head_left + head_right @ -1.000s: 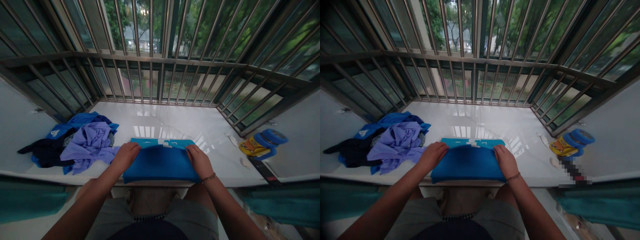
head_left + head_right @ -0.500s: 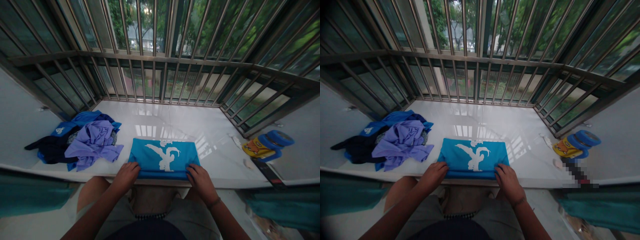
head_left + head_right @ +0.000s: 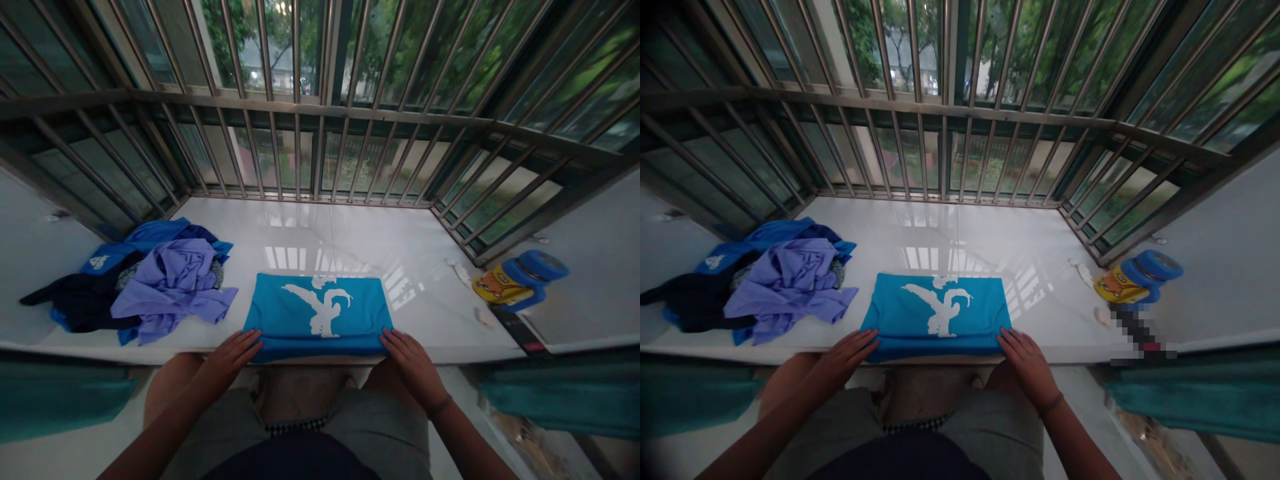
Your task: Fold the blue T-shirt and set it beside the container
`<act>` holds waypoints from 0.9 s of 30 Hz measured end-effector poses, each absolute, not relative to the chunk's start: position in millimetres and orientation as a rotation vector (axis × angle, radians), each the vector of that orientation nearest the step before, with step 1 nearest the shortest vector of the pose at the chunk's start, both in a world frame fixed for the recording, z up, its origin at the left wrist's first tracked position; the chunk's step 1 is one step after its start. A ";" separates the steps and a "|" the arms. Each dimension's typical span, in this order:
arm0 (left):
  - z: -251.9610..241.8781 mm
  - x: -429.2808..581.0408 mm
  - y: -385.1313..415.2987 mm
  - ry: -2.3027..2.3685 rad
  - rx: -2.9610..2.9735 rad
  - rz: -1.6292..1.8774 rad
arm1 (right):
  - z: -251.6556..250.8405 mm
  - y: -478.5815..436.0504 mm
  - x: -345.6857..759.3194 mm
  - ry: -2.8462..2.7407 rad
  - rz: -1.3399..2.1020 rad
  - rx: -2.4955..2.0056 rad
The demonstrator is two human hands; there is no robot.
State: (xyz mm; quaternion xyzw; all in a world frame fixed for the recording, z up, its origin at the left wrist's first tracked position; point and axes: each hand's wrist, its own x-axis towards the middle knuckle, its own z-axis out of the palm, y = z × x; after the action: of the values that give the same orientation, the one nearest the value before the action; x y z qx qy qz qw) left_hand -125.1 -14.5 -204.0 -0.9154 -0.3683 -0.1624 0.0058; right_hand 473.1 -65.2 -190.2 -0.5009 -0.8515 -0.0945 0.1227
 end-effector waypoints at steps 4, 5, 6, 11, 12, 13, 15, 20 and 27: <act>-197.1 -118.6 -3.9 -1.227 -2.891 -0.694 | -169.7 -53.5 479.1 -2.448 -0.110 -1.411; -192.4 -115.9 -0.4 -1.229 -2.898 -0.709 | -163.0 -51.5 476.7 -2.421 -0.046 -1.432; -187.4 -113.6 2.8 -1.225 -2.903 -0.708 | -156.3 -50.3 473.3 -2.378 0.019 -1.475; -173.9 -116.4 -6.8 -1.268 -2.895 -0.606 | -141.9 -63.5 458.4 -1.888 0.334 -2.108; -175.4 -118.3 -14.7 -1.348 -2.884 -0.613 | -145.4 -68.9 457.8 -1.796 0.409 -2.233; -178.1 -119.4 -23.4 -1.480 -2.867 -0.626 | -151.1 -74.1 457.6 -1.734 0.495 -2.313; -185.1 -116.6 -39.5 -1.916 -2.783 -0.608 | -166.8 -81.8 456.8 -1.683 0.673 -2.310; -197.1 -81.4 -49.8 -3.279 -2.206 -0.676 | -199.3 -76.3 442.4 -1.512 0.828 -2.080; -168.6 -64.1 -40.2 -3.634 -1.908 -1.532 | -181.3 -77.8 446.2 -1.475 0.969 -1.911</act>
State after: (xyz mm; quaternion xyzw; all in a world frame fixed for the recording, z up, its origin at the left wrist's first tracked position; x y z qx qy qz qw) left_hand -64.1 -40.2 -168.6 -0.3545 -0.6751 -0.2846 -0.5809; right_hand 446.2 -77.8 -181.3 -0.7080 -0.5464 0.3591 0.2669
